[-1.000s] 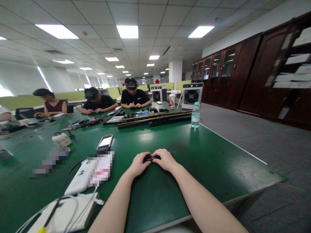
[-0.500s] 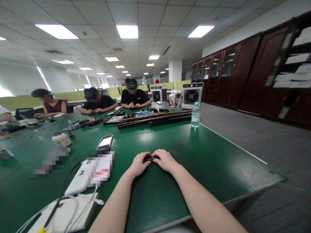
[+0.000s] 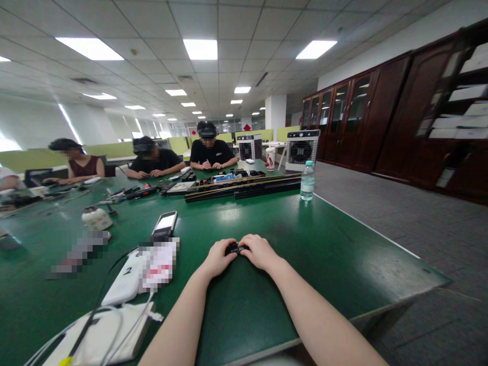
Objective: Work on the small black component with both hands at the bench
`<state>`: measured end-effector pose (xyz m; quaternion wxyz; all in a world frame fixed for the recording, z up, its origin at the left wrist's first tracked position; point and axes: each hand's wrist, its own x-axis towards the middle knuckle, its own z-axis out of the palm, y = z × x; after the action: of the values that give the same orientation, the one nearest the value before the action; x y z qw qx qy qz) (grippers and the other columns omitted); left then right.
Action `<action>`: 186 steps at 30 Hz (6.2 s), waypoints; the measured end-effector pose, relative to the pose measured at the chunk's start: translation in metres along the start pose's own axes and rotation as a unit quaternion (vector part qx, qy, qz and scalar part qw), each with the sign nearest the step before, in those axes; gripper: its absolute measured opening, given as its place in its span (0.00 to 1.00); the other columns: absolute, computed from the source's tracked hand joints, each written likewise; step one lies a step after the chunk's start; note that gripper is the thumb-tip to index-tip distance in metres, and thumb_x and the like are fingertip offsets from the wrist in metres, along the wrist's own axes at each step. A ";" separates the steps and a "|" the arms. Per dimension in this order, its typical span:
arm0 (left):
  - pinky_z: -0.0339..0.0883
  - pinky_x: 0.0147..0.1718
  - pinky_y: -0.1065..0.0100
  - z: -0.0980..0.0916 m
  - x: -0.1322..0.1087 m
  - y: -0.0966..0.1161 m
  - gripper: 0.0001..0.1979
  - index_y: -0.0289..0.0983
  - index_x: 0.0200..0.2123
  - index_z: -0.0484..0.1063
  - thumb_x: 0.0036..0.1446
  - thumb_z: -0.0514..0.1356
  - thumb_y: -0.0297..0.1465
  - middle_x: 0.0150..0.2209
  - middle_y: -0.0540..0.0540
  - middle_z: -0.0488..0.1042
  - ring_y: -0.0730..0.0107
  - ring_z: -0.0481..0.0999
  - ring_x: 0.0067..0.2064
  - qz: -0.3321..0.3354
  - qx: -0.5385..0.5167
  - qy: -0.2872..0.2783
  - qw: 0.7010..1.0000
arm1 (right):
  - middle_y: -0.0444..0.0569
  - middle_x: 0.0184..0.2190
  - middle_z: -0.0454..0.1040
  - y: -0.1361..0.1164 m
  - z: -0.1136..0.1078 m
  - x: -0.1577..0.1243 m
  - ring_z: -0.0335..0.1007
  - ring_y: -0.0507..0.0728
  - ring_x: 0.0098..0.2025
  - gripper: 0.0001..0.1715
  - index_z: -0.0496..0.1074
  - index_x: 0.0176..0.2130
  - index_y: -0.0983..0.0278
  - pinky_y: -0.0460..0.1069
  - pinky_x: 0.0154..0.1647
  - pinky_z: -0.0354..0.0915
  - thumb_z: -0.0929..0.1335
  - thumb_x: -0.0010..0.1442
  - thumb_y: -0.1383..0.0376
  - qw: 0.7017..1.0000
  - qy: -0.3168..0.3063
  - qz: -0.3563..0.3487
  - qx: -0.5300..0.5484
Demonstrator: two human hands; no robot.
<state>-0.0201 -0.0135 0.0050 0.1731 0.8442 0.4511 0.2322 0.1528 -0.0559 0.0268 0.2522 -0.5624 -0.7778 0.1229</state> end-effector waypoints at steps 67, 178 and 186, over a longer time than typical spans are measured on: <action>0.61 0.51 0.60 -0.002 -0.002 0.003 0.20 0.35 0.49 0.67 0.50 0.59 0.26 0.48 0.41 0.71 0.60 0.69 0.49 -0.006 -0.009 -0.001 1.000 | 0.47 0.39 0.75 0.020 0.011 0.003 0.70 0.56 0.42 0.20 0.72 0.41 0.62 0.51 0.47 0.64 0.69 0.45 0.69 0.979 0.030 0.043 0.199; 0.60 0.52 0.60 -0.006 -0.004 0.008 0.22 0.37 0.50 0.67 0.50 0.58 0.28 0.49 0.43 0.71 0.59 0.68 0.51 -0.026 -0.029 -0.007 0.999 | 0.50 0.35 0.77 0.028 -0.003 0.013 0.72 0.56 0.38 0.14 0.70 0.36 0.64 0.49 0.36 0.63 0.69 0.46 0.63 0.827 0.152 0.257 0.476; 0.60 0.52 0.60 -0.006 -0.004 0.008 0.21 0.36 0.50 0.67 0.50 0.58 0.28 0.49 0.42 0.71 0.59 0.68 0.51 -0.019 -0.027 -0.008 0.999 | 0.50 0.35 0.77 0.025 -0.006 0.012 0.71 0.55 0.37 0.15 0.69 0.37 0.65 0.50 0.38 0.63 0.69 0.47 0.63 0.826 0.149 0.259 0.477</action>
<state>-0.0201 -0.0204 0.0133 0.2037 0.8320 0.4597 0.2345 0.1737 -0.0371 0.0227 0.5608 -0.5646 -0.4006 0.4542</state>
